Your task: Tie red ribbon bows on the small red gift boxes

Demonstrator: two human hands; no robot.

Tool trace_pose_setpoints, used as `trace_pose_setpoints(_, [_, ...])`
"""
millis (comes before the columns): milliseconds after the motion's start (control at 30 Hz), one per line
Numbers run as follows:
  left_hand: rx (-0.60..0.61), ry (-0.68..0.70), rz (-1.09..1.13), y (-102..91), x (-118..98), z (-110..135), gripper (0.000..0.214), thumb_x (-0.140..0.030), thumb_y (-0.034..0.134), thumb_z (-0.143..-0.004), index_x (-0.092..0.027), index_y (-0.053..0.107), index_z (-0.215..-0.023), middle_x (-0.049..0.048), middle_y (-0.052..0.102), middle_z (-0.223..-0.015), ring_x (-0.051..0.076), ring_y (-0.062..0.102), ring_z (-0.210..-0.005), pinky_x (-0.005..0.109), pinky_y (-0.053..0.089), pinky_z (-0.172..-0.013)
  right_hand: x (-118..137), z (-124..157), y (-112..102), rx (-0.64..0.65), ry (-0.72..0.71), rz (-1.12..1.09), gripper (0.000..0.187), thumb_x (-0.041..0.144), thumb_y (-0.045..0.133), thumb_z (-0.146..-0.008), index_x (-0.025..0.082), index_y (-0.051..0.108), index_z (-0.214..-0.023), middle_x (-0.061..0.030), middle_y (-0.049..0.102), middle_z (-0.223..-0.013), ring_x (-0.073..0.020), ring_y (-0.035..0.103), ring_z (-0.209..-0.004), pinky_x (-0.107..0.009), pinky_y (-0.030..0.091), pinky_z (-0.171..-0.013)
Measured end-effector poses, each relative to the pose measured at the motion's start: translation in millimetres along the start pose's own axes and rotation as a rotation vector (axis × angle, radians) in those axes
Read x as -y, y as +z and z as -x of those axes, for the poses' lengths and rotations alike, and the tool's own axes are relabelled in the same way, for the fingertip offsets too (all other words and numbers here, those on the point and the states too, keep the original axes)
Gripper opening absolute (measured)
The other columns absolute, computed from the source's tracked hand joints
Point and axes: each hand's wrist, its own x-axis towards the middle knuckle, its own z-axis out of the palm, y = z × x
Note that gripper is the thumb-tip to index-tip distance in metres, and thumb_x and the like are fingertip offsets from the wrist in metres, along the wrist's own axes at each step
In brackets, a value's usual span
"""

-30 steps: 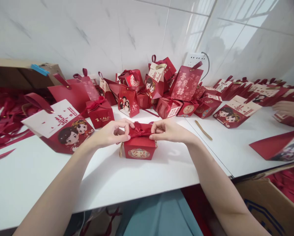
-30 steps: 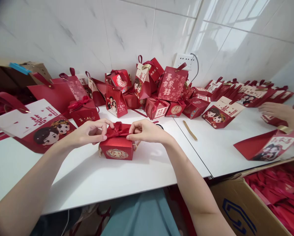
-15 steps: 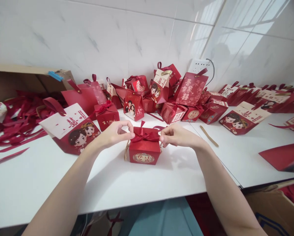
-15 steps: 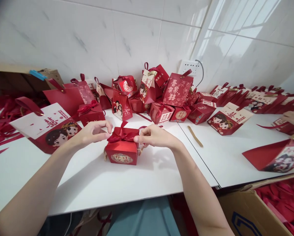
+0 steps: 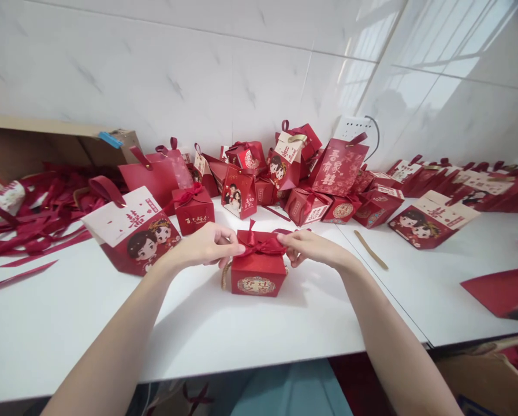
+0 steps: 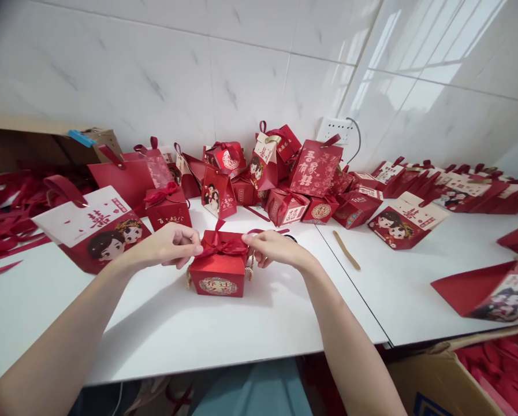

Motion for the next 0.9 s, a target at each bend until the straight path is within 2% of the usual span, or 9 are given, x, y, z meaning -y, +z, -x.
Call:
trace_pose_setpoints(100, [-0.003, 0.039, -0.002, 2.6, 4, 0, 0.032, -0.043, 0.067, -0.069, -0.015, 0.055, -0.061, -0.002, 0.054, -0.044, 0.005, 0.038, -0.037, 0.017, 0.023, -0.036, 2, 1, 1, 0.012, -0.045, -0.005, 0.055, 0.069, 0.059, -0.066, 0.017, 0.047, -0.055, 0.0035, 0.048, -0.051, -0.01, 0.054, -0.049, -0.025, 0.048, -0.056])
trace_pose_setpoints(200, [-0.005, 0.054, 0.008, 5.3, 6, 0, 0.031, -0.043, 0.068, -0.069, -0.014, 0.056, -0.062, -0.0017, 0.055, -0.046, 0.006, 0.043, -0.042, 0.017, 0.027, -0.039, 1, 3, 1, 0.033, -0.013, 0.015, 0.054, 0.068, 0.06, -0.065, 0.018, 0.044, -0.052, 0.0031, 0.047, -0.049, -0.0111, 0.053, -0.048, -0.027, 0.046, -0.055])
trace_pose_setpoints(400, [0.037, 0.112, 0.078, 6.0, 8, -1, 0.028, -0.036, 0.061, -0.075, -0.015, 0.053, -0.059, -0.0032, 0.052, -0.045, 0.004, 0.037, -0.038, 0.018, 0.026, -0.039, 1, 6, -4, 0.038, -0.069, 0.147, 0.049, 0.061, 0.055, -0.074, 0.019, 0.05, -0.049, -0.0017, 0.055, -0.049, -0.0129, 0.051, -0.05, -0.028, 0.041, -0.056])
trace_pose_setpoints(533, [0.028, 0.098, 0.098, 6.3, 7, 0, 0.025, -0.032, 0.058, -0.076, -0.016, 0.048, -0.059, -0.0043, 0.051, -0.044, 0.004, 0.036, -0.036, 0.018, 0.025, -0.037, 6, 9, -2, -0.016, -0.112, 0.099, 0.047, 0.058, 0.055, -0.075, 0.021, 0.044, -0.049, 0.003, 0.047, -0.04, -0.0109, 0.045, -0.04, -0.027, 0.037, -0.05])
trace_pose_setpoints(600, [0.013, 0.092, 0.087, 6.0, 6, 0, 0.025, -0.031, 0.057, -0.076, -0.016, 0.047, -0.059, -0.0042, 0.052, -0.044, 0.004, 0.038, -0.036, 0.017, 0.026, -0.037, 7, 7, 2, -0.087, -0.168, 0.056, 0.046, 0.059, 0.054, -0.075, 0.02, 0.044, -0.052, 0.005, 0.043, -0.04, -0.0095, 0.041, -0.037, -0.026, 0.033, -0.047])
trace_pose_setpoints(700, [0.02, 0.09, 0.093, 5.5, 5, -1, 0.024, -0.031, 0.057, -0.076, -0.016, 0.047, -0.06, -0.0037, 0.053, -0.043, 0.005, 0.041, -0.034, 0.017, 0.028, -0.036, 7, 1, 9, -0.263, -0.296, 0.07, 0.042, 0.058, 0.054, -0.075, 0.019, 0.051, -0.06, 0.0027, 0.05, -0.049, -0.0107, 0.043, -0.045, -0.025, 0.033, -0.048])
trace_pose_setpoints(800, [0.045, 0.102, 0.139, 6.0, 3, -1, 0.026, -0.033, 0.058, -0.076, -0.017, 0.045, -0.059, -0.0034, 0.054, -0.041, 0.006, 0.044, -0.032, 0.017, 0.03, -0.034, 6, -3, 18, -0.442, -0.461, 0.109, 0.035, 0.051, 0.054, -0.078, 0.019, 0.055, -0.066, -0.002, 0.057, -0.064, -0.0149, 0.051, -0.06, -0.028, 0.04, -0.057])
trace_pose_setpoints(900, [0.045, 0.101, 0.149, 6.8, 1, -1, 0.028, -0.033, 0.059, -0.075, -0.017, 0.043, -0.058, -0.0036, 0.053, -0.038, 0.006, 0.044, -0.031, 0.017, 0.031, -0.035, 4, -4, 25, -0.571, -0.672, 0.131, 0.027, 0.045, 0.052, -0.082, 0.021, 0.053, -0.069, -0.0041, 0.059, -0.073, -0.0178, 0.054, -0.071, -0.031, 0.043, -0.068])
